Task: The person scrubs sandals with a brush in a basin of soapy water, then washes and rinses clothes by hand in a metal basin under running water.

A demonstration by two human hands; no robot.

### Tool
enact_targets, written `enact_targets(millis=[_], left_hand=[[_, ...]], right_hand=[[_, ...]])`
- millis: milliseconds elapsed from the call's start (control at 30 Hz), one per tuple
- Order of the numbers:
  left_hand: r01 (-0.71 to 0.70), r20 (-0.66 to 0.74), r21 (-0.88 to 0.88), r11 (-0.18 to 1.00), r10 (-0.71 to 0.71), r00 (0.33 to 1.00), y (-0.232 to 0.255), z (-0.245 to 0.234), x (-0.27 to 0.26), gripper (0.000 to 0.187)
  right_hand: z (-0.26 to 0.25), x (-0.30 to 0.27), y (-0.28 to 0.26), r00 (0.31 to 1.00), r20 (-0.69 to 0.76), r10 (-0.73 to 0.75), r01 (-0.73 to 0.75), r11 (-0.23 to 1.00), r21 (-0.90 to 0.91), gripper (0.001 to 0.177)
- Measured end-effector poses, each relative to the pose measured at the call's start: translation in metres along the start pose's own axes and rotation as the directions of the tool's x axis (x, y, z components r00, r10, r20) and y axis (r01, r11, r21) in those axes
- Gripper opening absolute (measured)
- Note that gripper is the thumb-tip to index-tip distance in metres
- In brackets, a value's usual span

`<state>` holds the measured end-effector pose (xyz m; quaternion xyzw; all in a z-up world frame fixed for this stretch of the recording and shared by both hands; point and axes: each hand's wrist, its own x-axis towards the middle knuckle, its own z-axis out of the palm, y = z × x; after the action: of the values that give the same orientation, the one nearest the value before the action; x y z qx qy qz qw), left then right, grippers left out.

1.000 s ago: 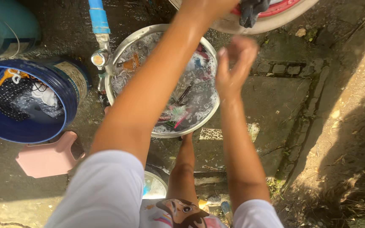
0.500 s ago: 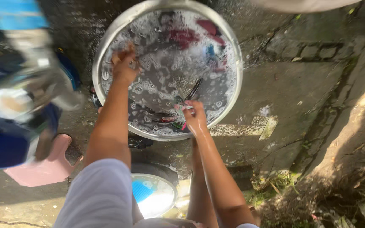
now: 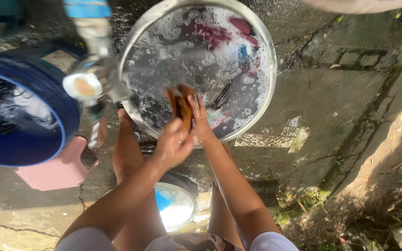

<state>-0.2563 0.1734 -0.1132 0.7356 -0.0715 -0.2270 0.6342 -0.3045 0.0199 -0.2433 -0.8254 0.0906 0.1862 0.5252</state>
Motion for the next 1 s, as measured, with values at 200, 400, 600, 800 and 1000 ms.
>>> enact_targets(millis=[200,400,600,800,1000], left_hand=[[0.234,-0.347,0.397,0.887,-0.091,0.934,0.057,-0.058,-0.015,0.019],[0.656,0.472,-0.755,-0.005,-0.698,0.538,-0.045,-0.033,0.010,0.041],[0.460,0.391,-0.888,-0.024,-0.568,0.724,-0.026,0.060,-0.015,0.018],[-0.079,-0.297,0.080,0.994,0.099,0.950,0.041,0.032,0.026,0.041],[0.877,0.820,-0.448,0.173,-0.313,0.480,0.043,0.014,0.046,0.036]], right_hand=[[0.003,-0.035,-0.061,0.974,-0.145,-0.175,0.189,0.978,0.088,0.033],[-0.037,-0.071,-0.142,0.968,-0.062,-0.242,0.249,0.931,0.267,0.031],[-0.091,-0.055,-0.134,0.943,-0.261,-0.206,0.214,0.977,0.001,0.032],[-0.125,-0.053,-0.168,0.976,0.136,0.172,-0.141,0.015,0.990,0.033],[-0.152,-0.028,-0.175,0.987,0.124,0.107,-0.162,0.536,0.829,0.052]])
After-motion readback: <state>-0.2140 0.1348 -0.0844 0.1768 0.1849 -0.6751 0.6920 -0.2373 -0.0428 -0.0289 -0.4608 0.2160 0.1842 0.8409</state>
